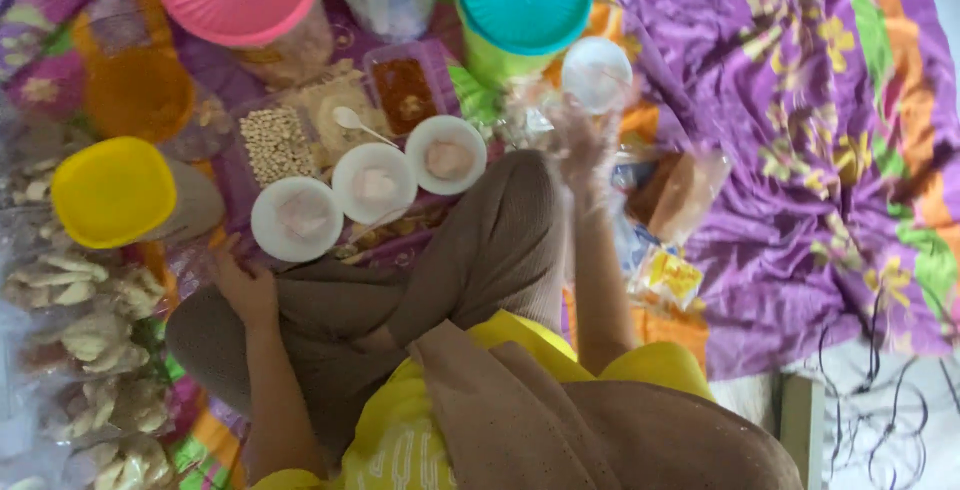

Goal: The person sits on a mat and packs small portions of snacks into clear plastic bags. They open a bag, scoop items from bowls and containers, place them inside, and set the filled bag aside. The process repeats with multiple bags.

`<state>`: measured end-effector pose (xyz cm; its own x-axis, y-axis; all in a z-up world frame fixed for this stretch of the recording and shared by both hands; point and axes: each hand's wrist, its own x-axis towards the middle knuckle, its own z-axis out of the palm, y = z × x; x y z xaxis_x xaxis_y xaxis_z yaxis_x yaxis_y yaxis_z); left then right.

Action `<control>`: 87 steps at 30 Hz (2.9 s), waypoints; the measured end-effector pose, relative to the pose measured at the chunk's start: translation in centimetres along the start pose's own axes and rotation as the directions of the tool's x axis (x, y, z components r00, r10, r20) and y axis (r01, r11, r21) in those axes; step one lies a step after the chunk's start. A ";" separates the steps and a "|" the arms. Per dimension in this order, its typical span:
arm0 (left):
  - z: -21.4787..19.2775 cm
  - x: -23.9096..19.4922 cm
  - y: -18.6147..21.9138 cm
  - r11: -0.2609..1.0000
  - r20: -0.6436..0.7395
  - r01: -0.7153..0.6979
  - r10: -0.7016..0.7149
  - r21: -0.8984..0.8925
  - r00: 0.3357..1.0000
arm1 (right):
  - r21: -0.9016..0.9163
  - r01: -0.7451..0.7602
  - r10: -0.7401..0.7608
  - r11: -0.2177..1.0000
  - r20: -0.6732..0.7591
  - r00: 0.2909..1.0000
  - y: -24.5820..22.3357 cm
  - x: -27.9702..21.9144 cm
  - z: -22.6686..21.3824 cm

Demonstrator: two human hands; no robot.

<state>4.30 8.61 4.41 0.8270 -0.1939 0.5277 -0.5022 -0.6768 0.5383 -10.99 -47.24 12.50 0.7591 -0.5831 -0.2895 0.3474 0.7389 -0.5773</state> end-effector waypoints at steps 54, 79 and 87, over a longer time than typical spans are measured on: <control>-1.4 0.6 3.5 0.995 0.072 0.077 -0.072 -0.057 0.995 | -0.928 0.372 -0.675 0.032 0.254 0.693 -7.0 -6.7 -12.8; 2.2 9.3 35.7 0.807 -0.248 -0.578 0.539 -0.122 0.805 | -0.815 0.449 -0.534 0.366 0.211 0.819 -2.8 -18.4 17.3; 1.9 9.4 35.2 0.798 -0.251 -0.570 0.521 -0.196 0.816 | -0.759 0.466 -0.529 0.455 0.191 0.827 -2.1 -18.4 17.5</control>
<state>-5.07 -18.39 27.07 0.3497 -0.3328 0.8758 -0.9215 -0.2909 0.2574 -16.07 -32.17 32.40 0.5490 -0.8086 0.2114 0.0944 -0.1913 -0.9770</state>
